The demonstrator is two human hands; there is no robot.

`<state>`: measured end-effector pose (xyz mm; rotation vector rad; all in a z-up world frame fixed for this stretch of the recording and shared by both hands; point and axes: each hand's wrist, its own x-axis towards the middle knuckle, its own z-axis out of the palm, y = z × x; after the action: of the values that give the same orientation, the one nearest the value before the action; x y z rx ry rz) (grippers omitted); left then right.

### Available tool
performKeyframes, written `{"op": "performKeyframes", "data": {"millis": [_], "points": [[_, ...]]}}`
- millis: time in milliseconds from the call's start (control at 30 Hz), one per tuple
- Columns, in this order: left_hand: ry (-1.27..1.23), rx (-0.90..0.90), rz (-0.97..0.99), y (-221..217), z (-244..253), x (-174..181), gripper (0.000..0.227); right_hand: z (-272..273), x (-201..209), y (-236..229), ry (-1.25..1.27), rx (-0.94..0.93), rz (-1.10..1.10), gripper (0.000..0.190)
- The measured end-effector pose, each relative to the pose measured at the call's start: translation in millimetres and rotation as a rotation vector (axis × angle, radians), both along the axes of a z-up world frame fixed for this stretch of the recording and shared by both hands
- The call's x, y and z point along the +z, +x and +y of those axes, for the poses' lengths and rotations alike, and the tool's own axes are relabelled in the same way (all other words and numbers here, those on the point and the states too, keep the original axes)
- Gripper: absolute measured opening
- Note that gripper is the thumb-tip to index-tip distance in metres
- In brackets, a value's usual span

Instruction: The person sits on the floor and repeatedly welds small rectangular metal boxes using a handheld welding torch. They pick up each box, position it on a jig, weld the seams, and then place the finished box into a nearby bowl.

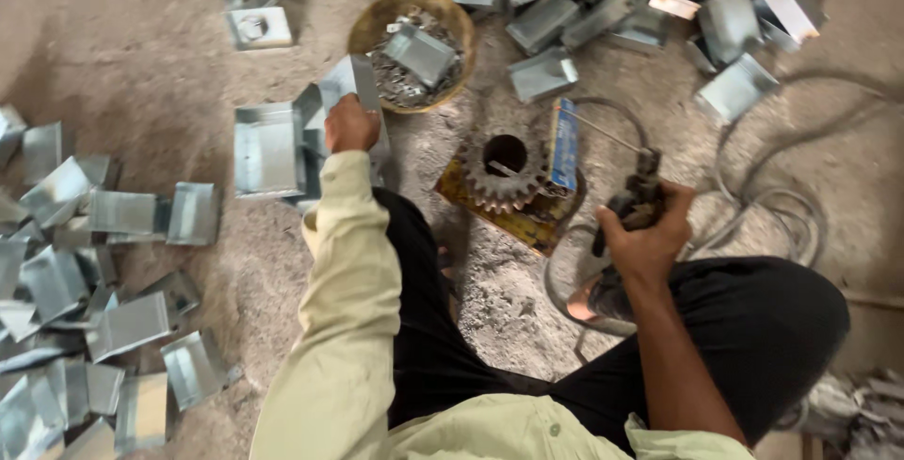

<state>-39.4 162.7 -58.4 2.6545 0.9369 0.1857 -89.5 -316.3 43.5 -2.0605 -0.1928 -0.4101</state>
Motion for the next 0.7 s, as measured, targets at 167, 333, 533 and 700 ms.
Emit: {"op": "performKeyframes", "data": {"millis": [167, 333, 533, 700], "points": [[-0.309, -0.180, -0.183, 11, -82, 37, 0.046, 6, 6, -7, -0.019, 0.013, 0.001, 0.067], [-0.288, -0.549, -0.124, 46, -165, 18, 0.040, -2, 10, -7, -0.033, 0.019, 0.008, 0.064], [-0.179, -0.699, 0.116, 45, -187, 16, 0.069, 0, 12, -11, -0.032, -0.018, 0.028, 0.065], [-0.089, -0.730, 0.117, 43, -181, 12, 0.076, 7, 16, -14, -0.083, 0.035, -0.036, 0.065]]}}
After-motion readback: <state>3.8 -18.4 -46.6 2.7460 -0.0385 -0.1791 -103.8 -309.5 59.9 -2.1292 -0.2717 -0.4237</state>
